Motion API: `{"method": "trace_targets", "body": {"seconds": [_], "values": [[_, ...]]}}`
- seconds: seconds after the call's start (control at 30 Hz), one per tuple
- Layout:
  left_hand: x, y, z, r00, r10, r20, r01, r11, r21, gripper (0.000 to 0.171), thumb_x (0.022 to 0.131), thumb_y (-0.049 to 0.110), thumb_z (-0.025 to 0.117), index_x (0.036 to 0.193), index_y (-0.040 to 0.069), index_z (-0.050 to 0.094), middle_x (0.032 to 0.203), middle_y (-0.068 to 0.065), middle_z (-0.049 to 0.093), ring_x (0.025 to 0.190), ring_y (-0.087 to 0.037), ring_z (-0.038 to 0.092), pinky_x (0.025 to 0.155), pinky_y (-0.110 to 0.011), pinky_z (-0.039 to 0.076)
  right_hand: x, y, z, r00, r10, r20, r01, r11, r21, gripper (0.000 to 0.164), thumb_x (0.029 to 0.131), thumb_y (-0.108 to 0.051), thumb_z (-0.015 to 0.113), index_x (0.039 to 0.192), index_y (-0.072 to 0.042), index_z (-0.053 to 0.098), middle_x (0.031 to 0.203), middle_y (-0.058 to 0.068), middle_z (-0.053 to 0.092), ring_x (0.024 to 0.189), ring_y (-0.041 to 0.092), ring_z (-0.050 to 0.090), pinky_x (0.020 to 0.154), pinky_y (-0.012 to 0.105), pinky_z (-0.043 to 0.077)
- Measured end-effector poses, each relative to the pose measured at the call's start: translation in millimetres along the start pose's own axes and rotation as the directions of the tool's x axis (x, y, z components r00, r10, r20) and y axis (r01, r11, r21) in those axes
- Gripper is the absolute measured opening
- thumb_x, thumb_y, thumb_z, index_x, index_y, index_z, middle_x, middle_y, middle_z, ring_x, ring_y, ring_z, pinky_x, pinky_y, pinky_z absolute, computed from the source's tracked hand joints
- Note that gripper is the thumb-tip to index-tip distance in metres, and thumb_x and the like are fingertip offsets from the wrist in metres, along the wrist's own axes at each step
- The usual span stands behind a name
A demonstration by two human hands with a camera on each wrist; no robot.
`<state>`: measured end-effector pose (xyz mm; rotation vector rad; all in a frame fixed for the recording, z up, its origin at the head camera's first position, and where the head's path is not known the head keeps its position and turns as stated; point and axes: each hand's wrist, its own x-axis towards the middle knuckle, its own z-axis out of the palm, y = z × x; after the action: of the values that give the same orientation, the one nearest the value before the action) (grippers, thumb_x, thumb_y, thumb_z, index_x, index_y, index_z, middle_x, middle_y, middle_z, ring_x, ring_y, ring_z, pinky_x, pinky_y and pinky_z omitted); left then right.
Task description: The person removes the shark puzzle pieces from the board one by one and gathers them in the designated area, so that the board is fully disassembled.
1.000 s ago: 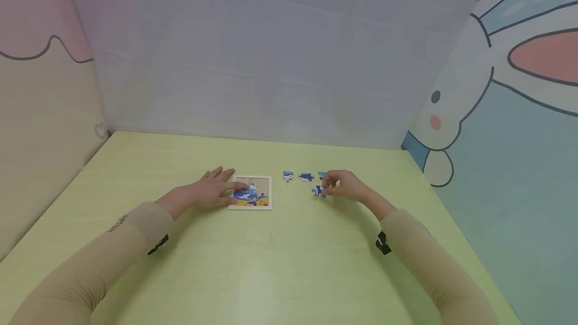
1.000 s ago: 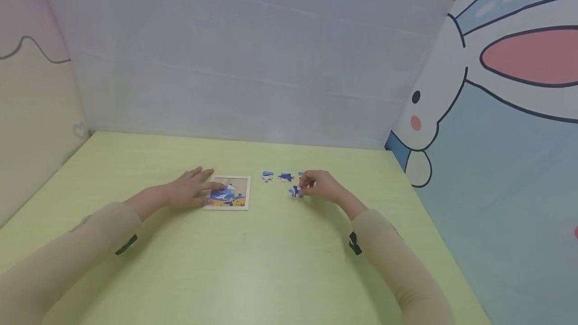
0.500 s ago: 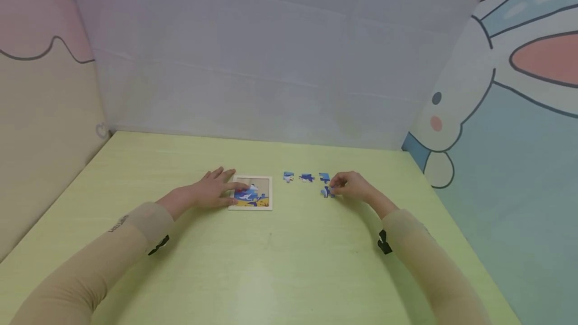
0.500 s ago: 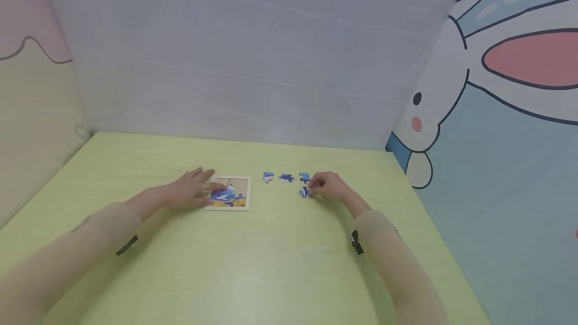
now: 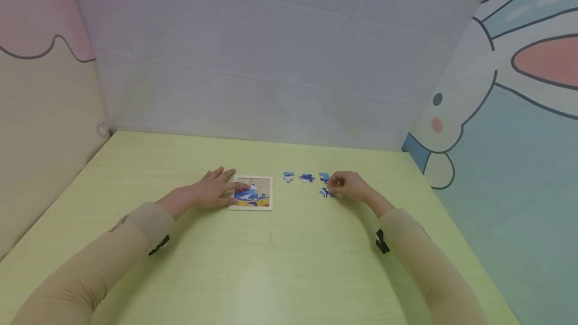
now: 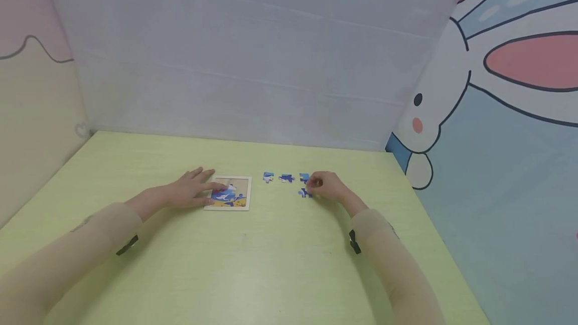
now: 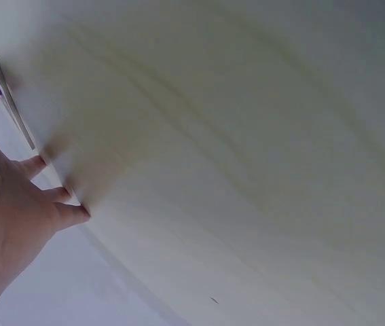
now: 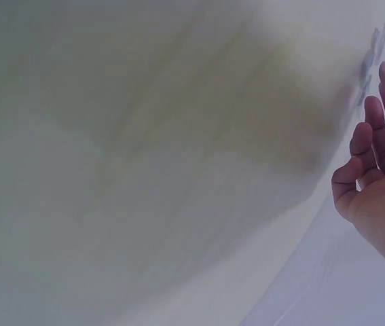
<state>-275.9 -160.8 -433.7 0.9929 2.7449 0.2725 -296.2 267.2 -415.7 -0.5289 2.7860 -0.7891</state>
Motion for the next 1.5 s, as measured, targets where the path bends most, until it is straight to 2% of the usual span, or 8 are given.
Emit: {"method": "trace_targets", "body": {"seconds": [0.2,0.47,0.7,0.97,1.2,1.33,1.5], "values": [[-1.8,-0.3,-1.3,1.0,-0.003,-0.012,0.002,1.0,-0.025,0.052,0.096,0.045,0.049,0.145,0.034,0.036,0.153,-0.027,0.016,0.137,-0.056,0.009,0.104,-0.072,0.012,3.2,-14.1,-3.6,0.999,-0.052,-0.018,0.052,0.999,-0.011,0.013,0.087,-0.015,0.067,0.099,-0.008,0.067,0.086,0.001,0.062,0.073,0.016,0.048,0.059,0.027,0.041],[-1.2,-2.3,0.3,0.999,-0.005,-0.036,0.004,1.0,-0.028,0.056,0.094,0.048,0.05,0.145,0.032,0.035,0.153,-0.026,0.018,0.136,-0.056,0.011,0.103,-0.073,0.013,19.1,-41.6,-3.3,0.995,-0.098,0.01,0.099,0.995,-0.026,0.021,0.087,-0.017,0.068,0.106,-0.007,0.067,0.089,0.001,0.063,0.074,0.016,0.05,0.062,0.028,0.042],[-1.9,-5.3,3.1,0.998,-0.009,-0.058,0.005,0.998,-0.063,0.062,0.092,0.049,0.053,0.145,0.023,0.035,0.153,-0.026,0.019,0.137,-0.055,0.01,0.104,-0.072,0.012,34.5,-72.3,9.1,0.985,-0.168,0.029,0.168,0.986,-0.01,0.021,0.087,-0.016,0.069,0.106,-0.007,0.067,0.097,0.004,0.066,0.081,0.018,0.054,0.073,0.03,0.046],[-2.1,-4.3,2.1,0.998,-0.032,-0.047,0.028,0.997,-0.066,0.066,0.091,0.053,0.053,0.147,0.023,0.034,0.154,-0.022,0.018,0.138,-0.053,0.009,0.107,-0.069,0.011,53.8,-101.9,29.2,0.971,-0.236,0.037,0.235,0.972,0.027,0.026,0.085,-0.015,0.071,0.108,-0.004,0.067,0.103,0.008,0.067,0.092,0.025,0.057,0.08,0.03,0.046],[-2.5,-0.1,-1.7,0.998,-0.048,-0.051,0.045,0.998,-0.052,0.067,0.091,0.053,0.053,0.146,0.02,0.035,0.153,-0.023,0.02,0.137,-0.053,0.012,0.107,-0.068,0.013,68.9,-118.4,49.2,0.972,-0.232,0.048,0.232,0.973,0.017,0.028,0.084,-0.019,0.072,0.11,-0.012,0.067,0.105,0.002,0.065,0.092,0.022,0.054,0.08,0.029,0.045],[-3.3,0.2,-3.0,0.997,-0.055,-0.048,0.052,0.997,-0.061,0.066,0.091,0.052,0.054,0.146,0.02,0.036,0.153,-0.022,0.021,0.137,-0.054,0.012,0.107,-0.068,0.013,77.0,-125.7,59.7,0.972,-0.222,0.083,0.222,0.975,0.002,0.032,0.085,-0.021,0.071,0.116,-0.015,0.066,0.109,0.0,0.065,0.095,0.017,0.054,0.083,0.029,0.045],[-3.4,-1.0,-2.0,0.998,-0.051,-0.041,0.049,0.997,-0.06,0.066,0.091,0.052,0.053,0.146,0.02,0.035,0.153,-0.023,0.02,0.137,-0.054,0.012,0.106,-0.069,0.012,84.0,-131.2,71.9,0.97,-0.196,0.141,0.203,0.978,-0.036,0.036,0.087,-0.025,0.069,0.122,-0.019,0.064,0.11,-0.002,0.064,0.096,0.014,0.054,0.081,0.026,0.046]]}}
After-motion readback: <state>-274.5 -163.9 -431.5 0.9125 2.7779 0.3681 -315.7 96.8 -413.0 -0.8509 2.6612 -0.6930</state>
